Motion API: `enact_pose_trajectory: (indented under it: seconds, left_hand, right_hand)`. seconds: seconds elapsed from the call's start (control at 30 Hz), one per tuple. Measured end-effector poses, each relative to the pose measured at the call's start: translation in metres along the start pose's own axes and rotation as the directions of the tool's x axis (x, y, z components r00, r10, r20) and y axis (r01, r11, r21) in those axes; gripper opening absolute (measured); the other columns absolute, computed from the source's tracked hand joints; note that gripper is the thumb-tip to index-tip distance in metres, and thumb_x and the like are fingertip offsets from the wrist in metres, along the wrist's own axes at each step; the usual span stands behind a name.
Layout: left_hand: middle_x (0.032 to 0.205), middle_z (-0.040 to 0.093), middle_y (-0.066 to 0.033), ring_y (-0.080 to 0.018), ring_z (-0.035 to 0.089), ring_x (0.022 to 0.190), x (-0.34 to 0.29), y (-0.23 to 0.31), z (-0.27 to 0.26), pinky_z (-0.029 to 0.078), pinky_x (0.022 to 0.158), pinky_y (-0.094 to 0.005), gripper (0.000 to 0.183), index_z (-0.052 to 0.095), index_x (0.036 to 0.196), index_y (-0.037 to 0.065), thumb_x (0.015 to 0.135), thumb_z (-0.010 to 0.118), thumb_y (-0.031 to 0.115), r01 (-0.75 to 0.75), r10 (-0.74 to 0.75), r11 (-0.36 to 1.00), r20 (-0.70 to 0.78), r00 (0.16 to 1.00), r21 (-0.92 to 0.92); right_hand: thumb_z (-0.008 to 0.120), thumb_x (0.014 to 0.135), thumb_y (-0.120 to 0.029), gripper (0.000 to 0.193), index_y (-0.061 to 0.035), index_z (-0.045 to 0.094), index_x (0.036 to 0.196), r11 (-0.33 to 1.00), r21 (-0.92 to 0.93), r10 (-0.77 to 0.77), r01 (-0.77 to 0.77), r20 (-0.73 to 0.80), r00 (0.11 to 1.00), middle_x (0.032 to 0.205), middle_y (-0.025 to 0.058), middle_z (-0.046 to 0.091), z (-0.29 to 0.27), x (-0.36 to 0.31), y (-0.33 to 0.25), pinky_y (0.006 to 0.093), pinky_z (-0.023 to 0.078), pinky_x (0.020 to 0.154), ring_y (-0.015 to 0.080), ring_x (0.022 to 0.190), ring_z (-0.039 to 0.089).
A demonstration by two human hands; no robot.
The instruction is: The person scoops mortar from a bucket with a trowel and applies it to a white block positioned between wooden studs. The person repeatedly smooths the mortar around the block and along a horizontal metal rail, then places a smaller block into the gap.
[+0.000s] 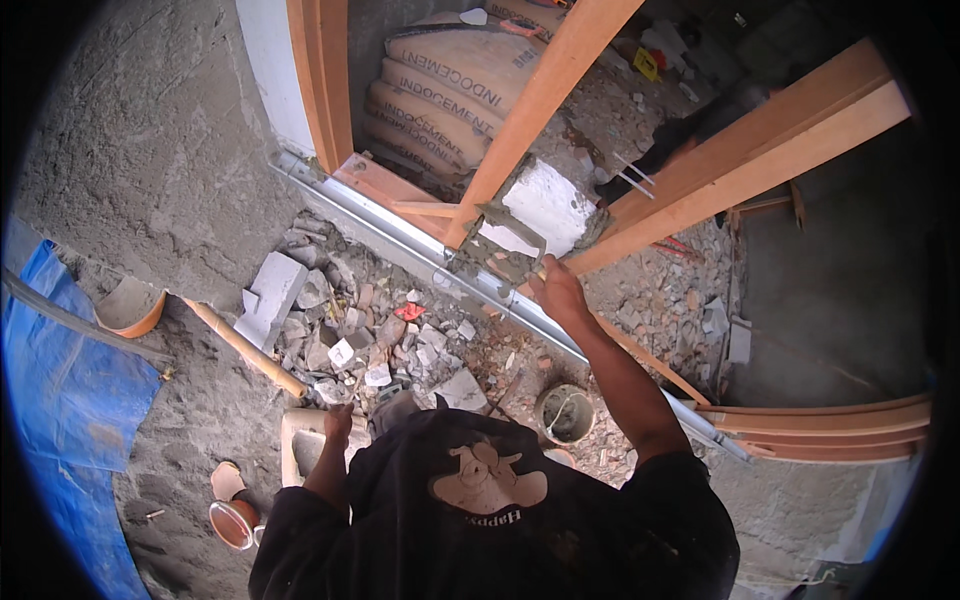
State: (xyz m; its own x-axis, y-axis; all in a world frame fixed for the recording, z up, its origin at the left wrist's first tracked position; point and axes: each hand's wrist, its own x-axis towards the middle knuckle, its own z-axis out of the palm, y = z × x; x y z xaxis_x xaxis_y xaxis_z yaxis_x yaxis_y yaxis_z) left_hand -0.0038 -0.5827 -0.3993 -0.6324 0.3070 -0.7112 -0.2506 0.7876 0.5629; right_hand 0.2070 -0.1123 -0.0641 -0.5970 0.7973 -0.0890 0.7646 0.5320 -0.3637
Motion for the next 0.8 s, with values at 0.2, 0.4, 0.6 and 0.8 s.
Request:
enact_pose_trajectory:
  seconds: [0.2,0.4,0.6,0.8]
  left_hand:
    - [0.091,0.068,-0.0259,-0.0359,0.065,0.087,-0.007,0.015,0.002,0.048,0.078,-0.0450,0.040,0.068,0.093,-0.006,0.083,0.067,0.033,-0.082,0.076,0.991,-0.058,0.995,-0.110]
    - [0.082,0.067,-0.0225,-0.0346,0.062,0.077,0.006,-0.017,-0.001,0.046,0.074,-0.0455,0.036,0.067,0.082,-0.005,0.083,0.065,0.031,-0.118,0.115,0.992,-0.056,0.992,-0.052]
    - [0.081,0.065,-0.0208,-0.0329,0.060,0.076,0.000,-0.005,-0.007,0.045,0.075,-0.0436,0.034,0.067,0.080,-0.003,0.085,0.063,0.031,-0.026,0.026,0.999,-0.003,1.000,-0.038]
    - [0.073,0.062,-0.0146,-0.0245,0.057,0.068,-0.006,-0.003,-0.020,0.045,0.068,-0.0400,0.035,0.067,0.090,-0.004,0.086,0.064,0.031,-0.088,0.088,0.992,-0.008,0.996,-0.095]
  right_hand:
    - [0.065,0.088,-0.020,0.037,0.0023,0.051,0.114,0.991,0.131,-0.023,0.034,-0.084,0.996,0.109,0.0282,0.060,0.015,-0.009,0.011,0.0518,0.047,0.084,0.0475,0.099,0.059]
    - [0.066,0.088,-0.019,0.033,0.0008,0.052,0.109,0.978,0.154,-0.093,0.140,-0.281,0.955,0.100,0.0275,0.061,0.035,-0.021,0.016,0.0505,0.048,0.080,0.0469,0.095,0.060]
    - [0.066,0.088,-0.023,0.039,0.0013,0.051,0.113,0.977,0.187,-0.086,0.102,-0.091,0.992,0.103,0.0285,0.062,0.067,-0.037,0.034,0.0504,0.048,0.083,0.0464,0.097,0.060]
    - [0.066,0.087,-0.024,0.044,0.0040,0.051,0.118,0.986,0.141,-0.089,0.086,0.018,0.996,0.101,0.0309,0.063,0.076,-0.009,0.052,0.0506,0.048,0.083,0.0456,0.098,0.061]
